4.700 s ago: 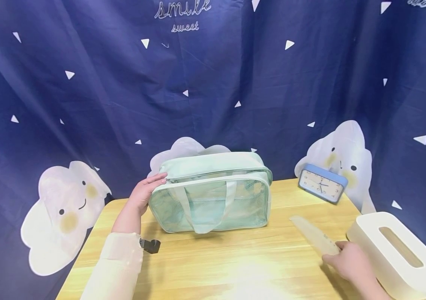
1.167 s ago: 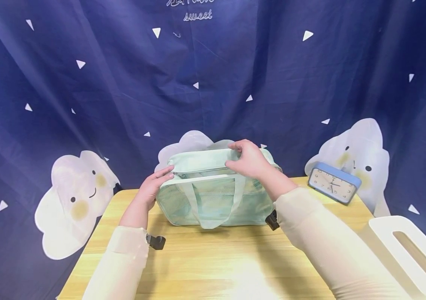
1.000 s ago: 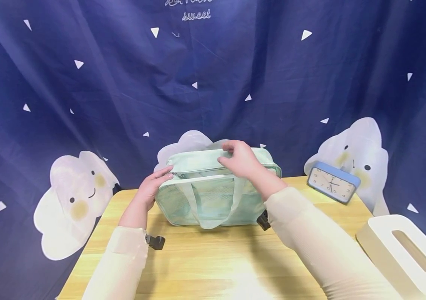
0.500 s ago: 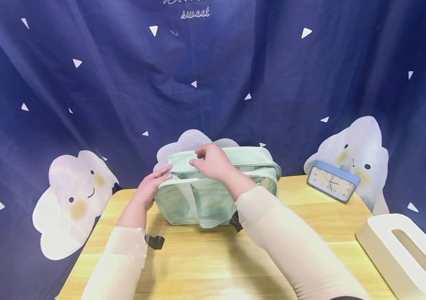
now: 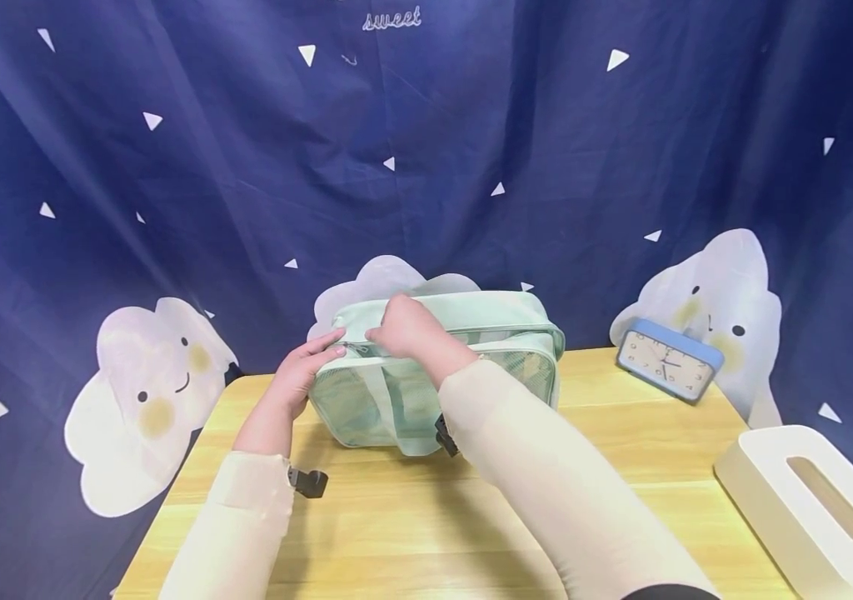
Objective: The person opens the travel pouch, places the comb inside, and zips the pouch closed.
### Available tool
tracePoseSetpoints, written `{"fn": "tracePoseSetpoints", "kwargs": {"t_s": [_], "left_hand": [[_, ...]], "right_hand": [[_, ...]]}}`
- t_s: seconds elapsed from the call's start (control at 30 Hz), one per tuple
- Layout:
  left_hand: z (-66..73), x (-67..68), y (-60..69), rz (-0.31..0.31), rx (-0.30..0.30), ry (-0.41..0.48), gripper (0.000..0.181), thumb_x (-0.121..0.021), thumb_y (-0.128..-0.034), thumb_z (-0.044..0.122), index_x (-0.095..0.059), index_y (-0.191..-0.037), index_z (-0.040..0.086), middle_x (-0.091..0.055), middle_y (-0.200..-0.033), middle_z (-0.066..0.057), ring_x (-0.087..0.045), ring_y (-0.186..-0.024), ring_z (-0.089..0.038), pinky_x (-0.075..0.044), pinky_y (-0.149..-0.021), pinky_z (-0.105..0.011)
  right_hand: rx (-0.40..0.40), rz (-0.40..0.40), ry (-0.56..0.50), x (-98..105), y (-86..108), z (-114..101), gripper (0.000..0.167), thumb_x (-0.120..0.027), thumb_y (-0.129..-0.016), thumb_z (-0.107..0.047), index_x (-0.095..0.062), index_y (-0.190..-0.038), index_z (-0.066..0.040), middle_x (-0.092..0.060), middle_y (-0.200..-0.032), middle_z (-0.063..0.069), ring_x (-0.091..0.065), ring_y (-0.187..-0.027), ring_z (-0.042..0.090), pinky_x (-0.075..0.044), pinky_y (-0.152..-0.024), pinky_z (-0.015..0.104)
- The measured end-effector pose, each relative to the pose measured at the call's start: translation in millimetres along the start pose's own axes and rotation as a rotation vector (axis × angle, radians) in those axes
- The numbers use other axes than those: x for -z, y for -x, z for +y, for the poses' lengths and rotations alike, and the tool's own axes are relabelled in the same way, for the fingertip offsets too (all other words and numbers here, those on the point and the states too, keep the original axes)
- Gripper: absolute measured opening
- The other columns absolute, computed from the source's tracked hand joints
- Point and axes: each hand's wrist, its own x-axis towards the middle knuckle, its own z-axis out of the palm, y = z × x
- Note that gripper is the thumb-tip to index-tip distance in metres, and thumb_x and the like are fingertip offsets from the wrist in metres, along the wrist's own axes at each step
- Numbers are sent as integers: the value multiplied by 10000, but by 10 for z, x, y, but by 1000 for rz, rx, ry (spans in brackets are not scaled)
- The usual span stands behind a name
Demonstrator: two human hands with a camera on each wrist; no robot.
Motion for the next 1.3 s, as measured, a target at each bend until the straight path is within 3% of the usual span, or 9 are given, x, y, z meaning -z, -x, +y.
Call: {"fn": "tracePoseSetpoints", "kwargs": {"t_s": [0.13, 0.3, 0.6, 0.9, 1.17, 1.3], "left_hand": [[0, -4, -9, -3, -5, -15, 577, -712, -1010, 217, -552, -1544, 71, -393, -1678, -106, -258, -1583, -298, -225, -1278, -504], [-16, -6, -25, 8, -5, -11, 571, -715, -1008, 209, -558, -1539, 71, -397, -1677, -100, -262, -1581, -295, -230, -1275, -504], [-18, -2, -13, 3, -6, -3, 586, -732, -995, 230, -566, -1536, 79, -388, -1683, -93, -255, -1581, -297, -237, -1270, -519], [-25, 1, -35, -4, -11, -11, 588, -732, -991, 232, -568, -1535, 82, -390, -1683, -90, -246, -1585, -294, -229, -1269, -545], [0, -1, -23, 6, -12, -9, 579, -734, -992, 224, -575, -1530, 79, -408, -1672, -92, -263, -1581, -280, -229, -1275, -501], [-6, -3, -24, 9, -9, -17, 580, -735, -989, 225, -577, -1529, 81, -410, -1671, -90, -261, -1582, -279, -223, -1277, -503]], "right_hand": [[-31, -61, 89, -22, -17, -22, 360, -716, -1000, -306, -681, -724, -78, -556, -670, -7, -585, -759, 208, -529, -801, 352], [-25, -116, 123, -67, -63, -50, 373, -680, -1026, -290, -578, -708, -125, -531, -721, 10, -592, -815, 215, -530, -872, 350], [-62, -77, 90, -162, -137, -132, 382, -743, -991, -270, -602, -665, -127, -545, -668, -11, -578, -762, 208, -517, -793, 313], [-21, -53, 57, -181, -159, -147, 447, -785, -929, -201, -555, -547, -173, -495, -543, -87, -514, -660, 143, -481, -699, 260], [-28, -13, 66, -219, -190, -169, 438, -773, -972, -279, -611, -592, -134, -495, -557, -69, -525, -675, 161, -512, -755, 296], [-37, -18, 81, -239, -213, -169, 315, -764, -983, -250, -753, -706, -100, -650, -665, -71, -603, -748, 151, -544, -825, 294]]}}
